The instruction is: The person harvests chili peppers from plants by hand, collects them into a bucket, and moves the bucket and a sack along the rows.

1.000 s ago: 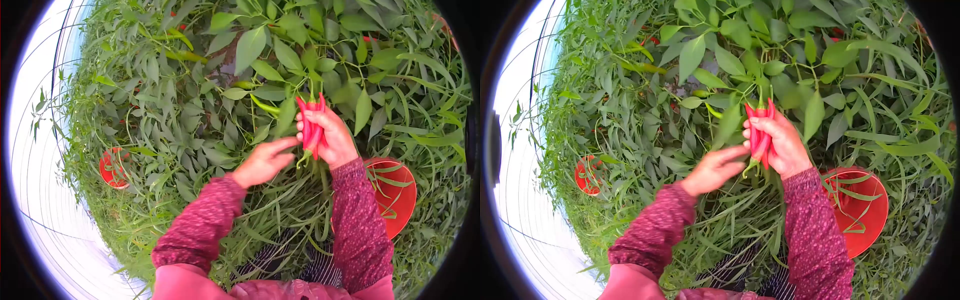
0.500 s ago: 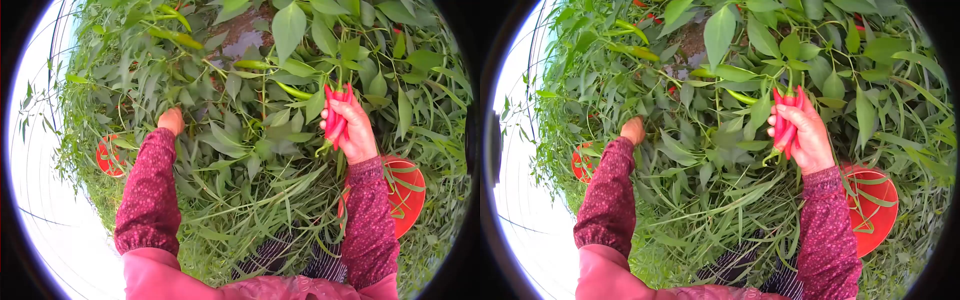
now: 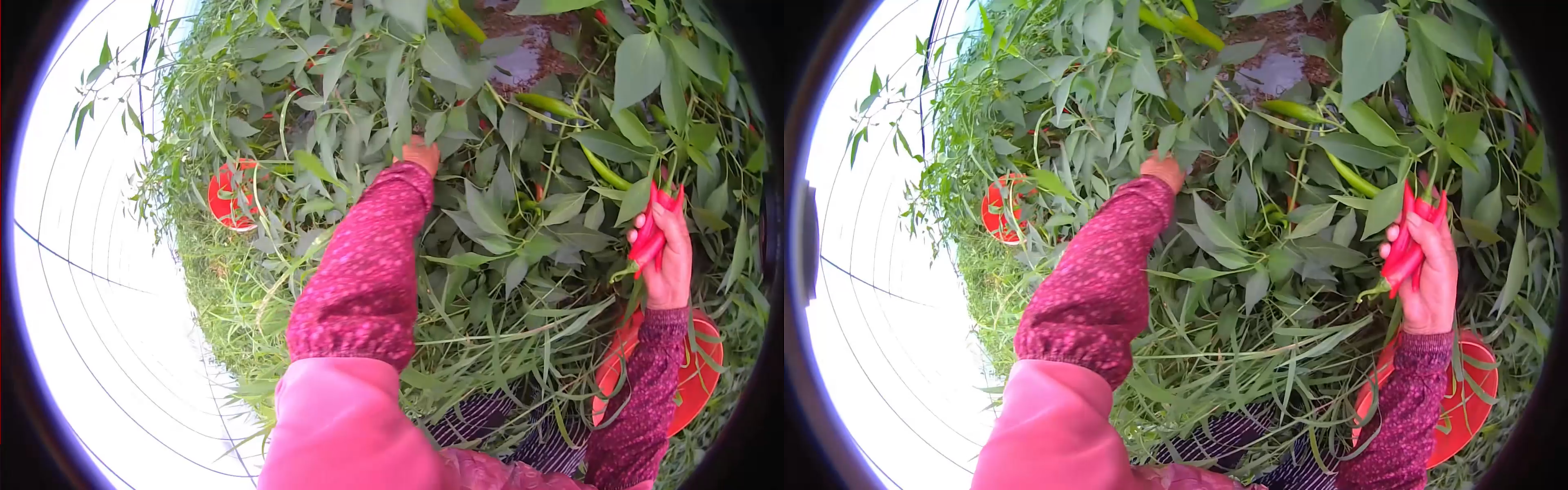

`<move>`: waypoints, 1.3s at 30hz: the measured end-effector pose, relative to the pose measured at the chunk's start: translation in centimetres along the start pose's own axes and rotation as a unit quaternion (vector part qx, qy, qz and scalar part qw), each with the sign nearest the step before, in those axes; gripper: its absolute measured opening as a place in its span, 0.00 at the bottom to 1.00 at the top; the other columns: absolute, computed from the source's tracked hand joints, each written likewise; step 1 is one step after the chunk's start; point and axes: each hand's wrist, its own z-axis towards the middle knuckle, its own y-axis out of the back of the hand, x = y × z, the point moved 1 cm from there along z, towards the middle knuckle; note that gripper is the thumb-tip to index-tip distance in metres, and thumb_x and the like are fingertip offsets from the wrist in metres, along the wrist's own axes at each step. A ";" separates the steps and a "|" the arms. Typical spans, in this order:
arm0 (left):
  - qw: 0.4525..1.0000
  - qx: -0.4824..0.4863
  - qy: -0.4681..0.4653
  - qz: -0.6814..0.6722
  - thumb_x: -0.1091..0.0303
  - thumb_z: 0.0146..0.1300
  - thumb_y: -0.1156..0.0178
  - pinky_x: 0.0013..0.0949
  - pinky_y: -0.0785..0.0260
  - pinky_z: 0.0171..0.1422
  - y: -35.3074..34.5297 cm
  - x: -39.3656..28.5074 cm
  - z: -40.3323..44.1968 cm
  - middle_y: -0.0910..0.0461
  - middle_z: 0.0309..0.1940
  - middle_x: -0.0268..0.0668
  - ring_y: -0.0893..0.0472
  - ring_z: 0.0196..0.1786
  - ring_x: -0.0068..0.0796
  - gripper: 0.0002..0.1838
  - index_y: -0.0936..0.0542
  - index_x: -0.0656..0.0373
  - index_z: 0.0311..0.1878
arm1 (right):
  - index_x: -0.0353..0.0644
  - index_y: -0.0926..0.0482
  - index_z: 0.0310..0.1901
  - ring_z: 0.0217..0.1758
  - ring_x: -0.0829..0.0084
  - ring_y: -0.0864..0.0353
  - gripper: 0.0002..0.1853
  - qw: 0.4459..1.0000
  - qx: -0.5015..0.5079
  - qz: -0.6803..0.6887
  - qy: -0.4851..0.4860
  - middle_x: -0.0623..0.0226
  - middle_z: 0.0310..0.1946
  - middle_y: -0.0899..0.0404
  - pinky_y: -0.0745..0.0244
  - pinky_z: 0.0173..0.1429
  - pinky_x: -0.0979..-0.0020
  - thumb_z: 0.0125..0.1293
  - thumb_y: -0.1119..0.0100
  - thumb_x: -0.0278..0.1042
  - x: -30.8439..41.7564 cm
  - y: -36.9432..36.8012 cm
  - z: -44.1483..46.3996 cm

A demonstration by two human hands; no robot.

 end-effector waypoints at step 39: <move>0.879 -0.319 -0.183 -0.303 0.74 0.54 0.39 0.39 0.30 0.36 6.0 -5.4 -17.5 0.24 0.25 0.42 0.25 0.28 0.43 0.03 0.23 0.61 0.31 | 0.45 0.39 0.63 0.32 0.72 0.20 0.30 0.991 0.117 0.023 -0.061 0.58 0.38 0.23 0.22 0.36 0.72 0.59 0.44 0.19 -0.5 -0.6 -0.7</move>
